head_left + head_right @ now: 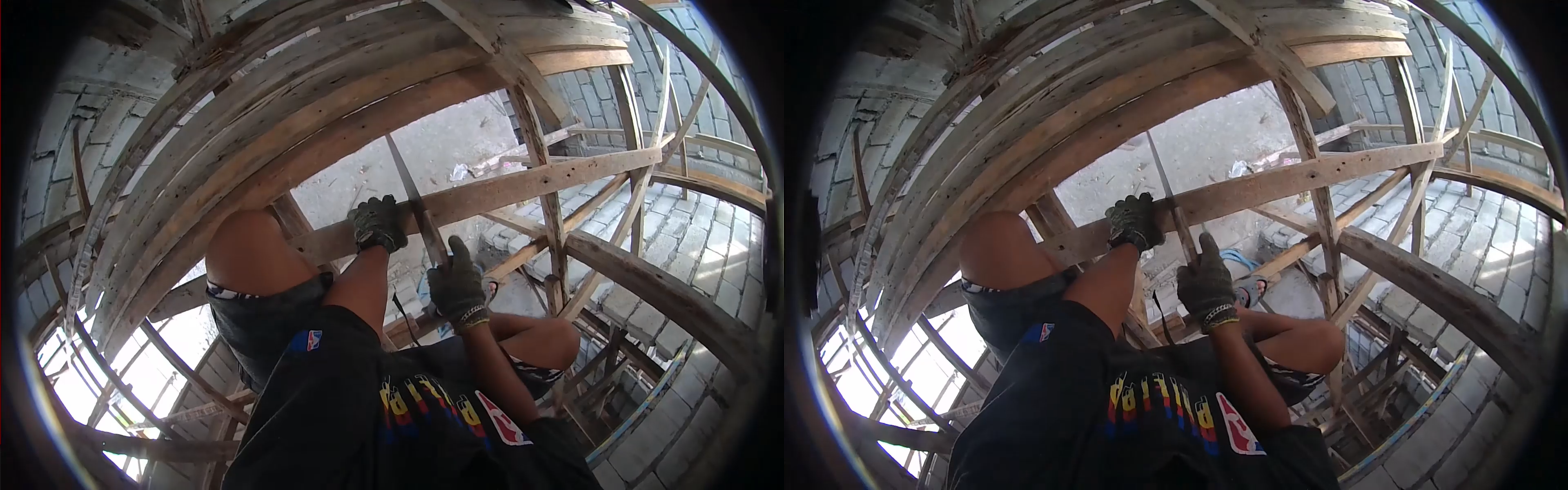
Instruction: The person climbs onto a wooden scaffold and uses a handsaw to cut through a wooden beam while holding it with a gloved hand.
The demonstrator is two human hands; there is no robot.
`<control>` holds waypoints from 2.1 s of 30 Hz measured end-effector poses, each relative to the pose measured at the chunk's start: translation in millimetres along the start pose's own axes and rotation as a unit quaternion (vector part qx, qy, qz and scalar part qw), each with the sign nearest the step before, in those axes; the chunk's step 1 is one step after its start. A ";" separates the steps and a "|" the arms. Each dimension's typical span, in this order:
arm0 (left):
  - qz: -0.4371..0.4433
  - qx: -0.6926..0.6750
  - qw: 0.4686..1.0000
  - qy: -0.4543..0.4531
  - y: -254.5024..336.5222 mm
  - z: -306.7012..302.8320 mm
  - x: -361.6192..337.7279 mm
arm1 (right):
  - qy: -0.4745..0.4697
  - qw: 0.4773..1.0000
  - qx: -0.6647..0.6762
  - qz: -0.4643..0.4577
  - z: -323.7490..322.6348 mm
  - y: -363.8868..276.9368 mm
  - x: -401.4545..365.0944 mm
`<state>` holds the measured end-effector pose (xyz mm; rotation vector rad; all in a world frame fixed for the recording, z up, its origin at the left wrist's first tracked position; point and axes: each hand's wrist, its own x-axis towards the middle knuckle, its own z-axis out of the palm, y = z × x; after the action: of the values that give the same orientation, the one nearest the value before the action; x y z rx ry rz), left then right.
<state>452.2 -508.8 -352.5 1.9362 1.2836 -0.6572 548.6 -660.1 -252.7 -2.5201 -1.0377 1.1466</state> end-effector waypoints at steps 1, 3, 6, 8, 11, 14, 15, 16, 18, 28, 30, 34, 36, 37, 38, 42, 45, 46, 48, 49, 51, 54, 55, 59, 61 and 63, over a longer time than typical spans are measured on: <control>-0.004 0.000 1.000 0.002 0.3 3.0 0.5 | 0.021 0.999 -0.026 -0.010 9.8 11.5 0.1; -0.003 0.000 1.000 0.014 3.5 5.3 3.8 | 0.072 0.995 -0.037 -0.055 18.8 18.6 -4.8; -0.005 -0.001 1.000 0.018 2.0 10.0 2.1 | 0.098 0.986 -0.041 -0.131 29.1 30.7 -5.9; -0.006 0.000 1.000 0.006 2.1 7.9 1.6 | 0.097 0.983 -0.012 -0.154 19.6 17.5 -9.5; -0.011 0.009 1.000 0.022 4.9 10.0 0.2 | -0.028 0.998 -0.027 -0.041 -17.5 -36.9 -9.6; 0.008 0.007 1.000 -0.015 5.2 3.1 0.8 | -0.075 0.996 -0.056 -0.013 -28.5 -52.0 -2.0; 0.026 0.014 1.000 -0.004 6.3 9.8 -3.5 | -0.079 0.996 -0.040 -0.009 -38.2 -53.3 -6.4; 0.042 0.022 0.999 0.013 4.1 12.9 -6.3 | -0.080 0.996 -0.022 -0.011 -45.5 -55.0 -5.0; 0.035 0.015 0.999 0.031 1.1 7.0 5.2 | 0.013 0.990 -0.002 -0.139 -41.4 -14.5 -56.9; 0.077 0.035 0.995 0.049 5.3 18.7 5.9 | 0.027 0.995 -0.031 -0.092 2.7 -22.2 57.8; 0.071 0.023 0.997 0.038 3.7 3.1 -1.2 | -0.014 0.994 -0.057 -0.097 3.0 -26.0 57.4; 0.011 -0.007 1.000 -0.004 2.2 -2.6 -3.7 | 0.004 0.995 -0.054 -0.084 -27.9 -9.3 -71.4; -0.007 0.000 1.000 -0.001 2.8 8.2 3.7 | -0.001 0.991 -0.074 -0.115 -57.5 -11.9 -108.3; -0.015 0.006 1.000 0.003 3.2 12.1 7.6 | -0.007 0.990 -0.076 -0.122 -65.4 -10.2 -114.4; -0.006 0.004 1.000 0.001 5.9 8.6 4.4 | -0.019 0.991 -0.062 -0.114 -61.7 -2.7 -105.0; 0.031 -0.009 0.999 0.009 2.0 10.4 -1.6 | -0.023 0.996 -0.064 -0.056 -3.5 -19.6 25.4; 0.064 0.018 0.996 0.056 -7.3 31.3 16.4 | 0.004 0.995 -0.013 -0.097 18.7 -21.0 71.1; 0.046 0.018 0.998 0.047 -6.0 30.6 13.6 | -0.023 0.997 -0.023 -0.066 2.0 -28.3 52.6; -0.001 0.009 0.999 0.034 -4.4 22.7 11.3 | -0.113 0.990 -0.070 0.055 -48.8 -60.5 -18.6; -0.004 -0.003 1.000 0.025 -4.8 22.0 11.5 | -0.107 0.992 -0.058 0.017 -58.9 -39.8 -64.9; 0.022 0.011 0.999 0.021 -4.8 24.4 14.6 | -0.081 0.995 -0.051 -0.040 -67.4 -20.6 -105.1; 0.030 0.032 0.999 0.026 -2.3 31.0 19.1 | -0.018 0.993 -0.075 -0.089 -47.9 -7.9 -82.9; 0.033 0.032 0.999 0.029 -4.9 33.7 18.0 | 0.003 0.992 -0.078 -0.103 -21.3 -1.0 -35.7; 0.065 0.009 0.997 0.035 -5.2 21.5 7.0 | -0.008 0.995 -0.019 -0.099 9.5 -37.2 79.2; 0.067 -0.007 0.998 0.005 2.2 -18.4 -18.6 | -0.015 0.994 -0.036 -0.106 4.7 -22.3 49.8; 0.030 -0.015 0.999 -0.004 3.6 -8.3 -1.8 | -0.015 0.996 -0.041 -0.072 -20.3 -13.4 -31.0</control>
<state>455.0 -504.2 -345.1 1.9378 1.2181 -0.6110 542.0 -668.5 -214.8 -2.4482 -1.2753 1.1272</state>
